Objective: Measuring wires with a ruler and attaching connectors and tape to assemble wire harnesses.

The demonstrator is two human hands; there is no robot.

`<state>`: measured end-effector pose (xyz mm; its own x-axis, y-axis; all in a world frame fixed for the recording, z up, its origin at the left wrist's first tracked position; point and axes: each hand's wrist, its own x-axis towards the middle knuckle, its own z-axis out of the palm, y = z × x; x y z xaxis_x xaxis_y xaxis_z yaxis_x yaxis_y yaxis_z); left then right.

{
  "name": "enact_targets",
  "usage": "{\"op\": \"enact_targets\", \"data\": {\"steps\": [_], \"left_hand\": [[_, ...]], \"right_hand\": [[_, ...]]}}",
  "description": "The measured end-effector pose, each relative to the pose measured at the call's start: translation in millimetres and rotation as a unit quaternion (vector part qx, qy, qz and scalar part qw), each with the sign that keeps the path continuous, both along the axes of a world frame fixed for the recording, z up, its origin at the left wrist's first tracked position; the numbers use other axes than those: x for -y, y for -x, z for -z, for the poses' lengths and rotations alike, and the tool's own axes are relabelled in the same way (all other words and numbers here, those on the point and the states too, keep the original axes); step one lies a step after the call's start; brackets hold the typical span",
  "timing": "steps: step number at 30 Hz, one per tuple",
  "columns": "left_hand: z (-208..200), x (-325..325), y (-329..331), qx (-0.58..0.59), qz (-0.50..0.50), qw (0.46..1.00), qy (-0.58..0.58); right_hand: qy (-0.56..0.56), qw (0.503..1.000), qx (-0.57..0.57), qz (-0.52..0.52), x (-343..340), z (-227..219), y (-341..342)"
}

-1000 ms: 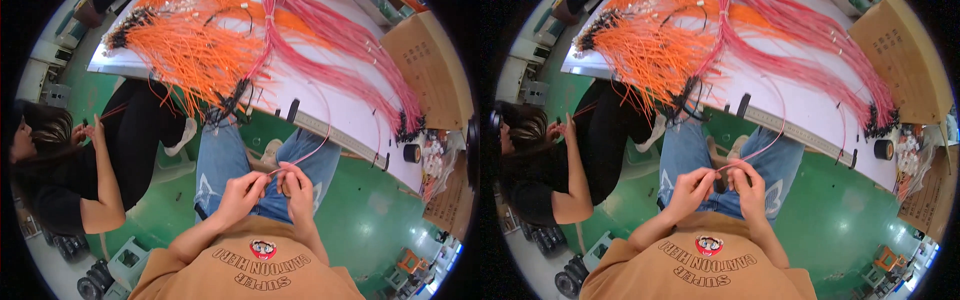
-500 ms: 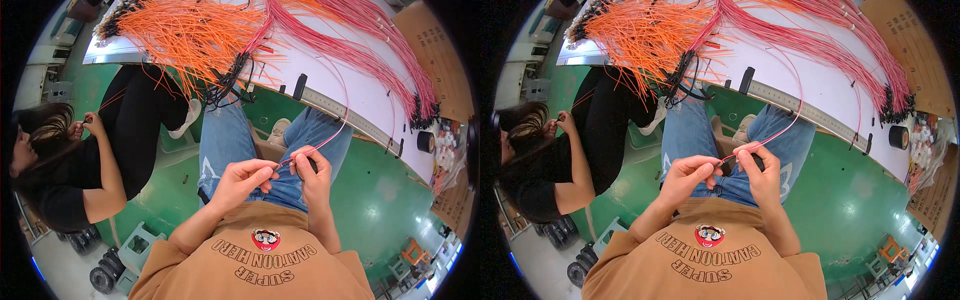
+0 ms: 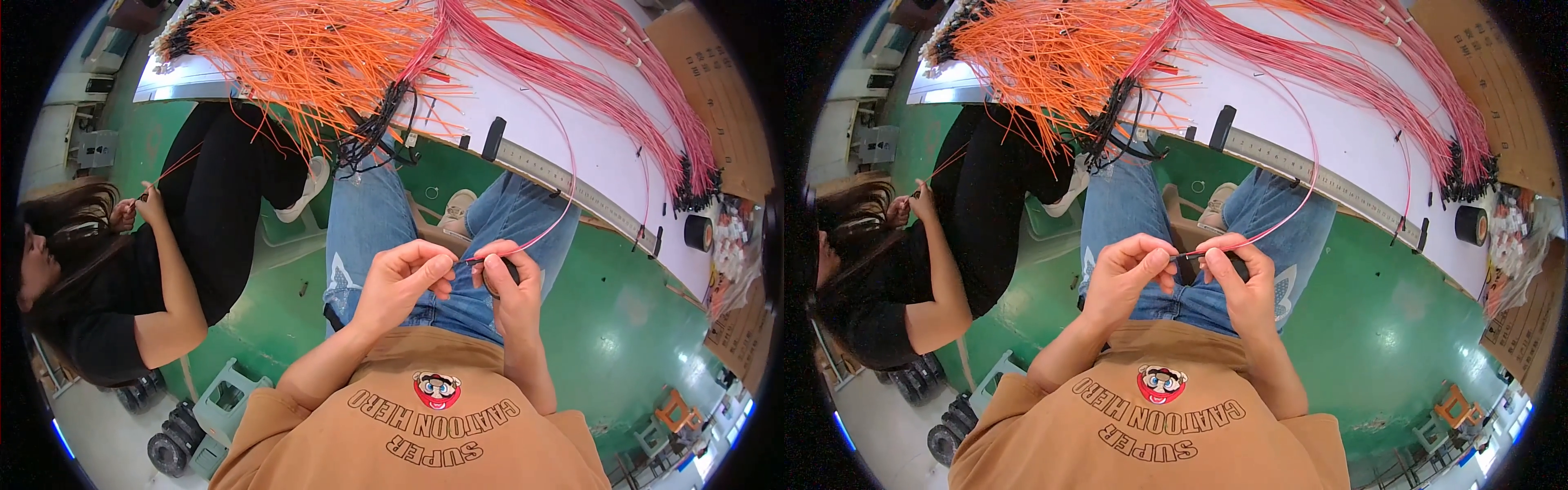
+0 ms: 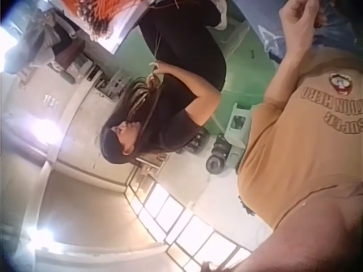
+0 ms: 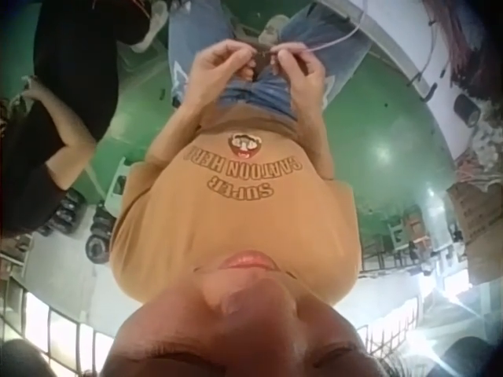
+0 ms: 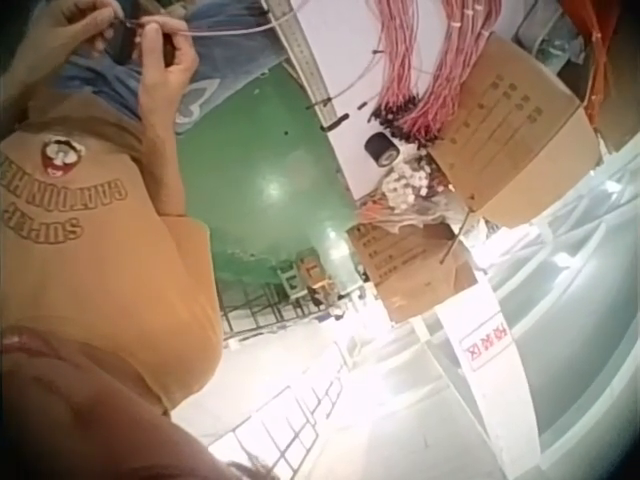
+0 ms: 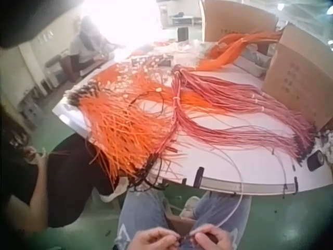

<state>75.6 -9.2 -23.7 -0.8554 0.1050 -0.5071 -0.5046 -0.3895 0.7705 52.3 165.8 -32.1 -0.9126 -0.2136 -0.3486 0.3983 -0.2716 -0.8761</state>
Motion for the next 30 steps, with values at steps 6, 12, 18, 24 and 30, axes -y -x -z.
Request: {"op": "enact_targets", "data": {"steps": [6,12,18,24,30], "left_hand": [[2,-2,-2,-0.004,-0.023,0.999,0.032],[-6,-6,-2,0.011,-0.004,0.999,0.039],[-9,-5,0,0.028,0.003,0.999,0.030],[-8,-5,-2,0.026,0.007,0.999,0.037],[-6,-11,-1,-0.014,-0.023,0.998,0.052]], "right_hand": [[-0.066,0.996,-0.048,-0.034,1,4,-2],[-0.058,0.997,-0.052,-0.031,7,1,-3],[-0.099,0.992,-0.078,-0.031,8,2,-4],[-0.111,0.990,-0.089,-0.019,12,1,-5],[-0.091,0.993,-0.077,-0.008,9,4,-3]]}}
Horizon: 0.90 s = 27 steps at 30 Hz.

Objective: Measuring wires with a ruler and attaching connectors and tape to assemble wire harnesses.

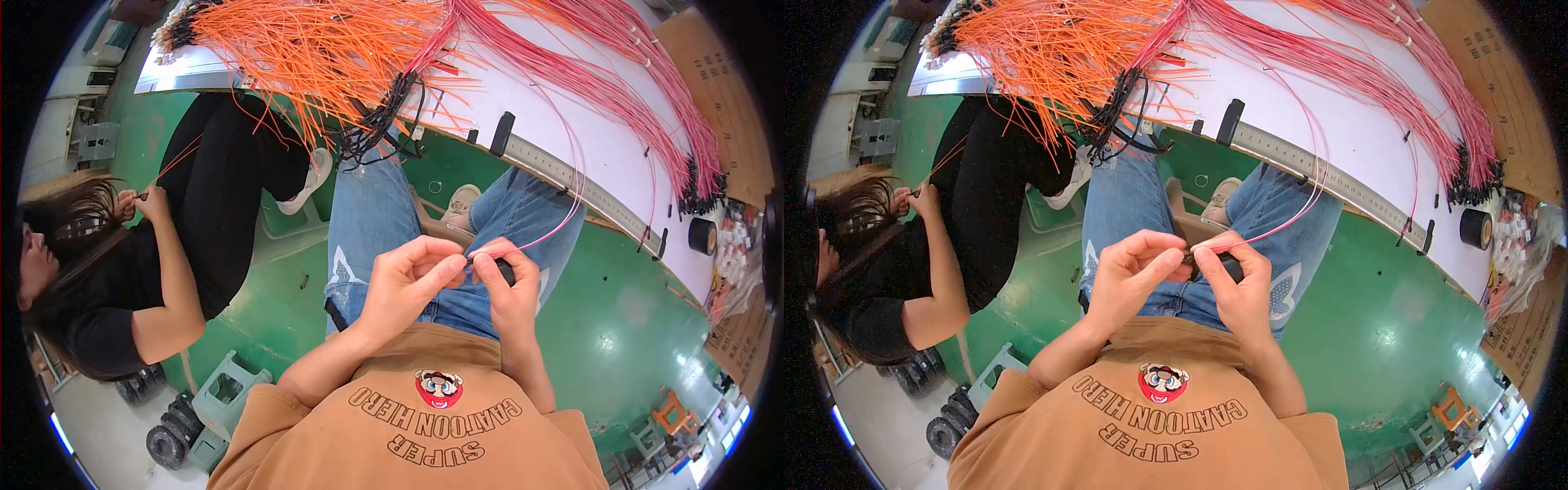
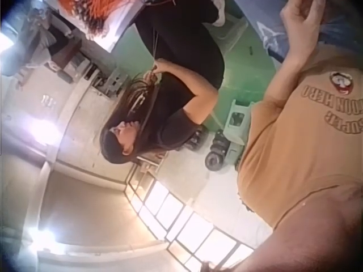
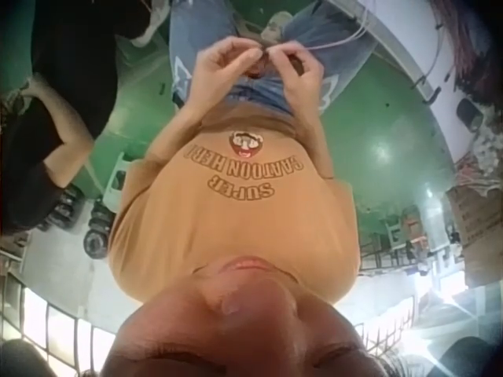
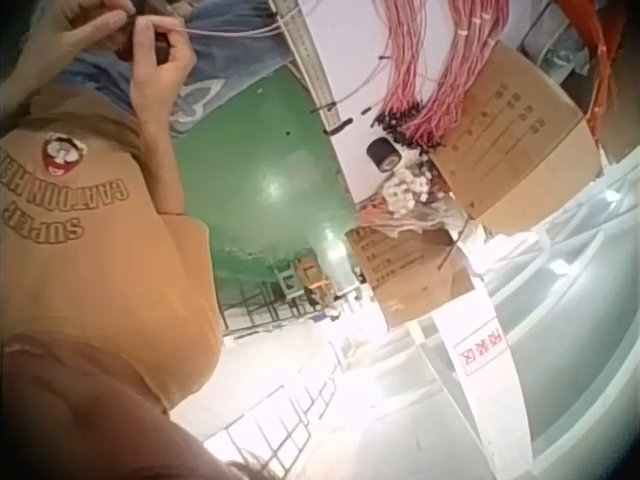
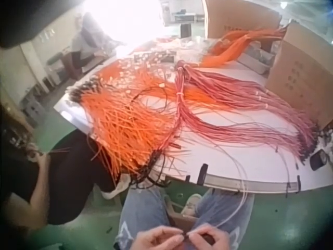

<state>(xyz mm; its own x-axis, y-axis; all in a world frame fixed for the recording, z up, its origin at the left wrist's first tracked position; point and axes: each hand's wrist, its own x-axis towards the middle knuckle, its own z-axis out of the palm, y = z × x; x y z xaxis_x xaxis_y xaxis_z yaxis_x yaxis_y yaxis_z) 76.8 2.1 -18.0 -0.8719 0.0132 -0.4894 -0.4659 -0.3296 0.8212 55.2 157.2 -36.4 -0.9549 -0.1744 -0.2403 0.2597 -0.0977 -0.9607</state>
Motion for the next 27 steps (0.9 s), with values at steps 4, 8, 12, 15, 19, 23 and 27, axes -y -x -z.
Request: {"op": "enact_targets", "data": {"steps": [4,8,12,15,19,23,27], "left_hand": [[-3,-8,0,-0.100,-0.014,0.990,0.101],[-3,3,-6,-0.248,0.021,0.920,0.304],[14,-6,-8,-0.327,-0.011,0.882,0.340],[13,-16,-6,-0.300,-0.048,0.903,0.303],[16,-14,-11,-0.353,-0.074,0.857,0.369],[15,-10,-9,-0.372,-0.065,0.844,0.381],[20,-9,-4,-0.377,-0.043,0.851,0.363]], "right_hand": [[0.024,0.999,0.035,0.010,2,-6,5],[0.003,1.000,0.017,-0.009,13,-11,4],[-0.034,0.999,-0.005,0.030,6,4,-4],[0.036,0.994,0.047,0.090,0,13,-3],[0.062,0.995,0.077,0.035,-1,8,3],[0.097,0.993,0.066,0.015,7,16,8],[0.097,0.992,0.082,-0.003,0,17,13]]}}
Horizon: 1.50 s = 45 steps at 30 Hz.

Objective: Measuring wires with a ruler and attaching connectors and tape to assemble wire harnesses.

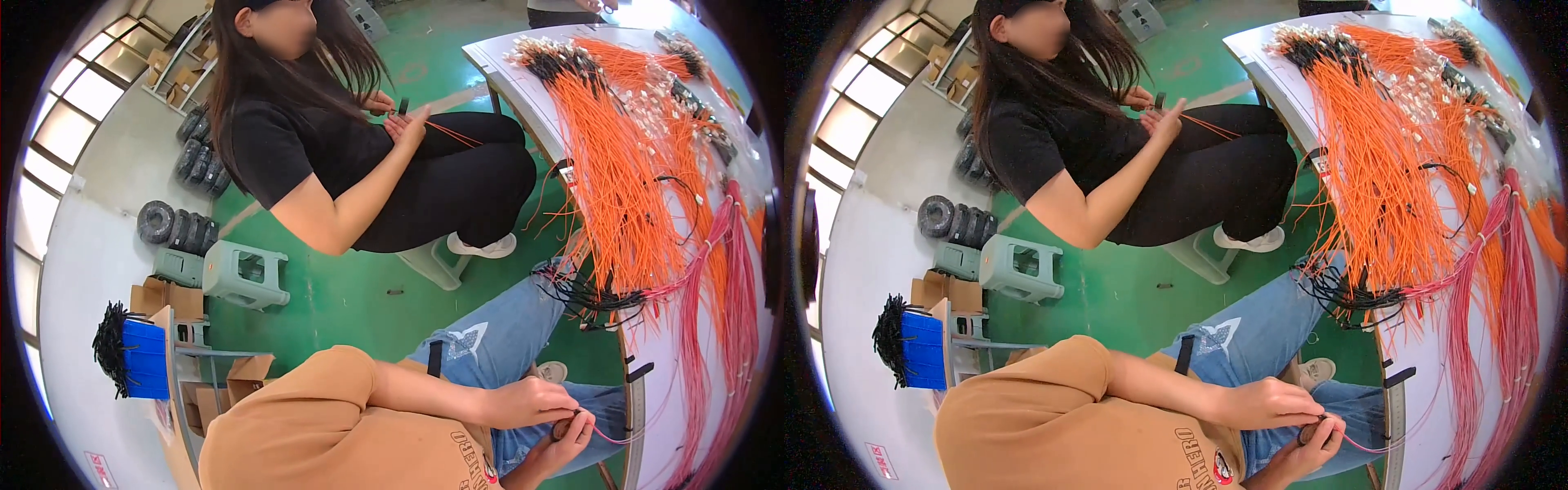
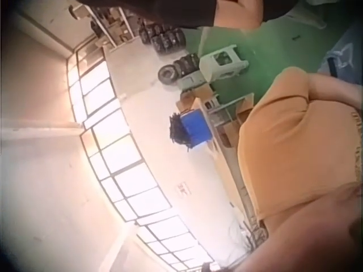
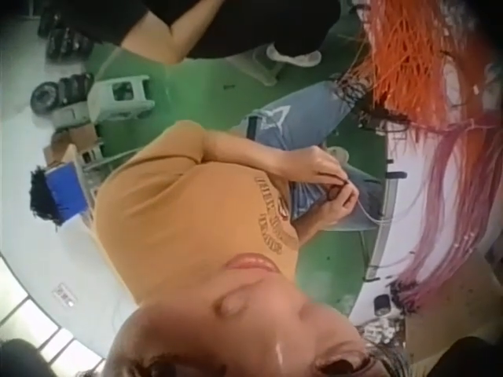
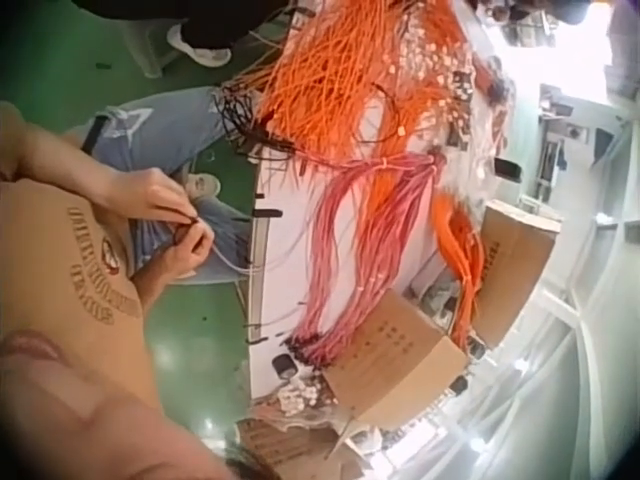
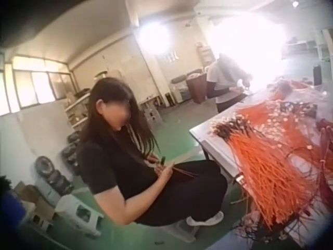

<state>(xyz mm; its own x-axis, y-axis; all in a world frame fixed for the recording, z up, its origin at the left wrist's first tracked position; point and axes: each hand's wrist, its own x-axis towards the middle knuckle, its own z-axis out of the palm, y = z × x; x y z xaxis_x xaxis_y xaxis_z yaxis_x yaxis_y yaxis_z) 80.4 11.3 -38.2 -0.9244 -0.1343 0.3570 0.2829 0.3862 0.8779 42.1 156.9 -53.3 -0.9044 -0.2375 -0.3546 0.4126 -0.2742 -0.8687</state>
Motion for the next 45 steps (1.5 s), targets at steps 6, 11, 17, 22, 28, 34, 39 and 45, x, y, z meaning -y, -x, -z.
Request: {"op": "enact_targets", "data": {"steps": [6,11,17,22,28,34,39,45], "left_hand": [[1,0,7,-0.003,0.017,1.000,0.010],[2,2,9,-0.002,0.021,1.000,0.012],[-4,-4,7,0.032,0.010,0.999,-0.012],[6,-12,15,0.011,0.068,0.996,-0.053],[-3,7,34,-0.027,0.079,0.996,0.039],[-7,9,69,0.011,0.106,0.989,0.099],[-9,19,100,-0.048,0.153,0.975,0.156],[-11,30,135,-0.133,0.153,0.947,0.251]], "right_hand": [[-0.019,0.998,-0.007,0.055,9,-1,4],[-0.024,0.998,-0.010,0.053,13,-6,5],[-0.010,0.998,-0.021,0.058,4,7,-1],[-0.111,0.992,0.026,0.047,-17,9,-5],[-0.077,0.994,-0.048,0.067,3,-12,13],[-0.064,0.985,-0.031,0.159,-11,-19,31],[-0.129,0.968,-0.049,0.212,-34,-28,43],[-0.233,0.940,-0.066,0.242,-29,-32,51]]}}
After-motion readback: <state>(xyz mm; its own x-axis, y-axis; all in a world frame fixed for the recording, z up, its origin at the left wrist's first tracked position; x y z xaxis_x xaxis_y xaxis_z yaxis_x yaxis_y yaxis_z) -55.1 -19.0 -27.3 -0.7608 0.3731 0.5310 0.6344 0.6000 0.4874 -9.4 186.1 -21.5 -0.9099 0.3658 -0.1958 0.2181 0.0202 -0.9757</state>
